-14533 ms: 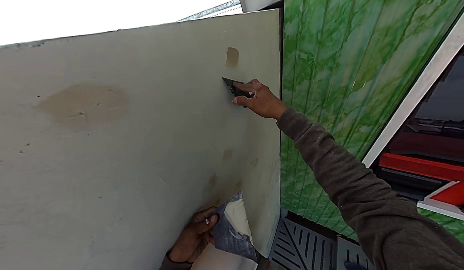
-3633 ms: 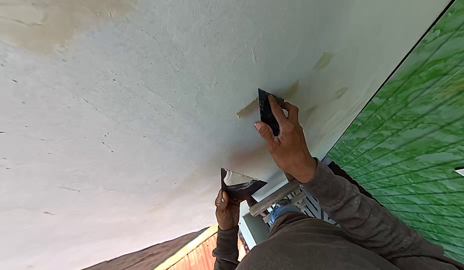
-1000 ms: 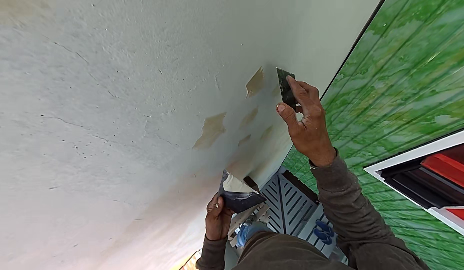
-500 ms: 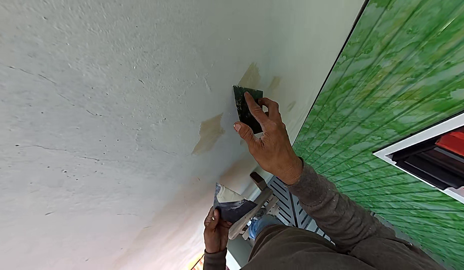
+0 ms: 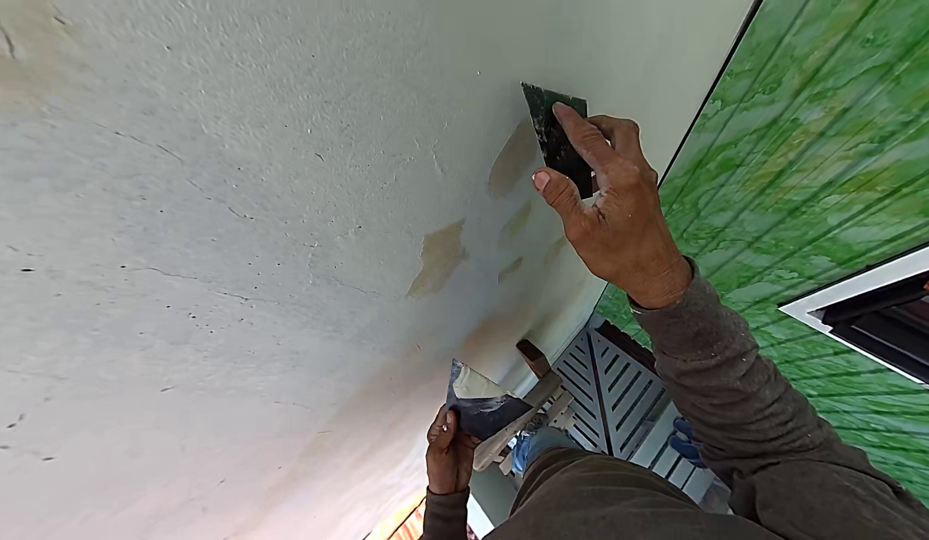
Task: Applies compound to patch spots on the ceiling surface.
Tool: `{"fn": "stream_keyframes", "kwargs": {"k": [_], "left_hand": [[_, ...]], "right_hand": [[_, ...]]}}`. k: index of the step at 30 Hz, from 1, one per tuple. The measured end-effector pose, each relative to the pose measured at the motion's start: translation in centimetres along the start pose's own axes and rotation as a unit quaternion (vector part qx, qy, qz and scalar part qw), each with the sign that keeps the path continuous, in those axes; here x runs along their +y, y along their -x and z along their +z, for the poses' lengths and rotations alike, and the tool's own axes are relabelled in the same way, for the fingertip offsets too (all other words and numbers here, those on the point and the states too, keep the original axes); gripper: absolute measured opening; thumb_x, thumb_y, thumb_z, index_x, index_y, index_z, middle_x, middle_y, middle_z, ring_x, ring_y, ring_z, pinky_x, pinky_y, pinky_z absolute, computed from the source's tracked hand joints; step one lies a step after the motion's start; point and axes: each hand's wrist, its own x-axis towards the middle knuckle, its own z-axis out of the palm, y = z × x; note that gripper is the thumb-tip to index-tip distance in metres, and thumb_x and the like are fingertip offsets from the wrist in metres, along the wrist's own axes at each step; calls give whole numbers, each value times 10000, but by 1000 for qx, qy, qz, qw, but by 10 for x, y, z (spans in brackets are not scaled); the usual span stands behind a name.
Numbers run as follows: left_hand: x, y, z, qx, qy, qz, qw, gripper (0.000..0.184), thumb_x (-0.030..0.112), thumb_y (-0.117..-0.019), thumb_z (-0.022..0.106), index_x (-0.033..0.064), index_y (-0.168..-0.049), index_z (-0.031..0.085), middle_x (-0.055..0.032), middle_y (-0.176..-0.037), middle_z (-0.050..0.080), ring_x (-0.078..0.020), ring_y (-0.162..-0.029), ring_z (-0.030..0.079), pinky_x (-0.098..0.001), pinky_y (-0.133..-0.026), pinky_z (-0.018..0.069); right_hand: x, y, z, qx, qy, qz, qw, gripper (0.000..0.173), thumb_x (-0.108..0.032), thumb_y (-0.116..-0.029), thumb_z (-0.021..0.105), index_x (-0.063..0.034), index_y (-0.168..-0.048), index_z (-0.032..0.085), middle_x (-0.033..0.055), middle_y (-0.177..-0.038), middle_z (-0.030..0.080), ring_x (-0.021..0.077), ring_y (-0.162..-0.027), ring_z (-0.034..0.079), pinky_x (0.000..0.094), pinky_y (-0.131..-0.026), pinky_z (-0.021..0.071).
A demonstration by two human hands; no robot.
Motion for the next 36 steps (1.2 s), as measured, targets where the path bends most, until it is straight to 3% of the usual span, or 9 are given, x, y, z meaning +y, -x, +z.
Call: {"fn": "stream_keyframes", "kwargs": {"k": [4, 9, 13, 16, 19, 25, 29, 33, 36], "left_hand": [[-1, 5, -5, 17, -7, 4, 1000, 324, 297, -949, 721, 83, -1192, 734, -167, -1086, 746, -249, -921, 755, -427, -768, 642], [-3, 1, -3, 16, -18, -6, 1000, 322, 311, -947, 723, 88, -1179, 737, -164, -1083, 747, -246, -913, 755, -425, -764, 641], [-2, -3, -3, 7, -14, -8, 1000, 329, 305, -938, 735, 82, -1181, 735, -169, -1089, 744, -254, -922, 755, -434, -769, 641], [-1, 0, -4, 9, -23, -16, 1000, 332, 312, -938, 735, 83, -1177, 735, -170, -1084, 745, -254, -921, 756, -433, -772, 641], [3, 3, -7, 15, -26, -11, 999, 327, 309, -939, 733, 81, -1175, 738, -172, -1081, 746, -254, -913, 755, -428, -765, 641], [4, 8, -7, 28, -35, -18, 999, 330, 305, -941, 731, 80, -1182, 730, -175, -1081, 745, -256, -910, 758, -432, -759, 644], [1, 4, -3, 9, -32, -27, 999, 325, 305, -935, 739, 88, -1177, 735, -172, -1074, 747, -256, -905, 757, -432, -754, 643], [-1, 5, -2, -6, -26, -38, 999, 323, 295, -948, 726, 75, -1184, 735, -182, -1084, 742, -259, -914, 754, -433, -767, 639], [1, 8, -8, 6, -28, -31, 999, 323, 305, -947, 725, 82, -1181, 735, -175, -1079, 745, -257, -915, 755, -436, -769, 639]], "right_hand": [[-18, 13, 10, -44, 22, -6, 999, 673, -494, -1016, 542, -168, -1590, 408, 187, -1432, 471, 322, -1111, 560, 464, -796, 519], [-19, 78, 37, -177, 9, 23, 984, 634, -578, -958, 559, -288, -1520, 522, 142, -1456, 457, 306, -1191, 520, 446, -866, 535], [-7, 88, 51, -74, -19, 2, 997, 642, -514, -970, 592, -251, -1547, 488, 174, -1497, 437, 294, -1227, 527, 424, -913, 533], [6, 69, 74, 17, -10, -85, 996, 688, -433, -971, 659, -177, -1571, 442, 251, -1576, 341, 374, -1422, 398, 457, -1099, 458], [19, 67, 100, 31, 37, -130, 990, 663, -455, -999, 624, -168, -1570, 445, 274, -1586, 336, 409, -1429, 381, 472, -1133, 411], [32, 109, 83, -98, 48, -28, 994, 604, -519, -986, 578, -304, -1543, 485, 190, -1591, 360, 382, -1368, 436, 477, -1022, 498], [25, 68, 38, -20, -7, 15, 1000, 640, -498, -988, 579, -205, -1549, 485, 203, -1518, 429, 338, -1201, 545, 469, -899, 519], [16, 7, 20, 21, -45, 50, 997, 680, -526, -980, 591, -180, -1554, 477, 203, -1473, 460, 341, -1222, 527, 472, -954, 496], [-8, 16, 31, 9, -74, 52, 996, 693, -477, -1015, 581, -162, -1600, 384, 226, -1494, 420, 351, -1199, 543, 482, -882, 514]]}}
